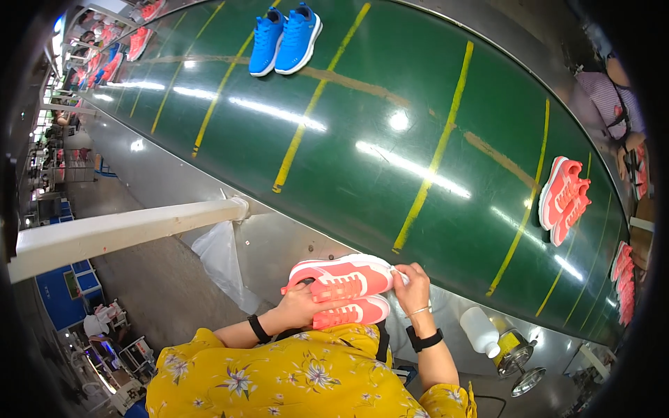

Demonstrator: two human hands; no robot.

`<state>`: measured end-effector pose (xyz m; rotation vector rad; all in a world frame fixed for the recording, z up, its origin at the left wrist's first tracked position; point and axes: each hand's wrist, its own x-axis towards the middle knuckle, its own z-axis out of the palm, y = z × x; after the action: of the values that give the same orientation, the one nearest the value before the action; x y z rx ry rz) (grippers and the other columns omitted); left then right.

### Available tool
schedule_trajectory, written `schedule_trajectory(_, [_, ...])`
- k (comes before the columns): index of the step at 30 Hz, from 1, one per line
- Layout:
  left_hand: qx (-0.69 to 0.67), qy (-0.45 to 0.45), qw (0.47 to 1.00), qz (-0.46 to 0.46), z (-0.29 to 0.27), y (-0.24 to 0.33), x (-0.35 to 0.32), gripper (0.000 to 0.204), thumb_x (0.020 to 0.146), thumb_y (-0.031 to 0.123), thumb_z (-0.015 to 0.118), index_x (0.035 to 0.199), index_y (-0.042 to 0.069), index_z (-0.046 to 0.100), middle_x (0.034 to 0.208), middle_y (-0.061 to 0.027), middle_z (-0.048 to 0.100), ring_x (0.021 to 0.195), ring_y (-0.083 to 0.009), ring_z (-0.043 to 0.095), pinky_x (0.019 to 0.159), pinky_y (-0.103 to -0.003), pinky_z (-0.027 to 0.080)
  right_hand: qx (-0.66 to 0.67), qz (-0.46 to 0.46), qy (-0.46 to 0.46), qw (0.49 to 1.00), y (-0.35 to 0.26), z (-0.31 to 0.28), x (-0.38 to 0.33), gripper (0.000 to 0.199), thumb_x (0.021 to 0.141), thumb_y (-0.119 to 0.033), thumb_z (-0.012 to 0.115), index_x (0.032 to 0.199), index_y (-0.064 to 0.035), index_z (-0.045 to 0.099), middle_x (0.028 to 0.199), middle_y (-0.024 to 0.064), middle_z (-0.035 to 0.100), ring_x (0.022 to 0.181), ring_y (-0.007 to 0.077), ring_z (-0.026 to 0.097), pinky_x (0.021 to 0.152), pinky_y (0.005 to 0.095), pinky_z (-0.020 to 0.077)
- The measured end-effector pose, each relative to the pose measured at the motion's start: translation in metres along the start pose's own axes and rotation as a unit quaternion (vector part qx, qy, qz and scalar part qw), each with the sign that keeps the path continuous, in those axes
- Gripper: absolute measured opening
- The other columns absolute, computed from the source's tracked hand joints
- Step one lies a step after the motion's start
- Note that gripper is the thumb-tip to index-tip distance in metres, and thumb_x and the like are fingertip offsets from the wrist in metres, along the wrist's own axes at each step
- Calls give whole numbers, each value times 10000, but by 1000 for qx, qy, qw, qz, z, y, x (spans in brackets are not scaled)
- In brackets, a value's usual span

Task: Inspecting manufactured running shoes along the assembly belt, cleaning off minor imperfections, and packing/sorting them.

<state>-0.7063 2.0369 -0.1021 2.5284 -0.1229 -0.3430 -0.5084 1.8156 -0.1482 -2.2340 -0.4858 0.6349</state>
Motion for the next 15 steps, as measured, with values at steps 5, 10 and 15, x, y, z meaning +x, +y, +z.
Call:
schedule_trajectory(5, [-9, 20, 1000, -2, 1, 5, -3, 644, 741, 189, 675, 1351, 365, 569, 1151, -49, 657, 981, -275, 639, 837, -388, 501, 31, 28, 16, 999, 11, -9, -26, 126, 791, -107, 739, 878, -16, 725, 800, 128, 655, 738, 282, 647, 689, 347, 496])
schedule_trajectory(10, [-54, 142, 988, -1, -11, 12, 7, 535, 753, 157, 670, 1263, 317, 642, 1144, -74, 684, 975, -275, 667, 835, -389, 525, 162, 105, 114, 975, 39, -14, -53, 127, 853, -111, 724, 920, -3, 727, 806, 53, 665, 738, 145, 615, 687, 277, 482])
schedule_trajectory(15, [-213, 260, 907, -252, -24, 15, 38, 457, 758, 70, 670, 1182, 238, 681, 1091, -81, 707, 903, -269, 690, 835, -347, 536, 303, 165, 228, 911, 44, -18, -55, 149, 918, -122, 693, 981, 12, 708, 884, 4, 658, 786, 67, 572, 710, 225, 469])
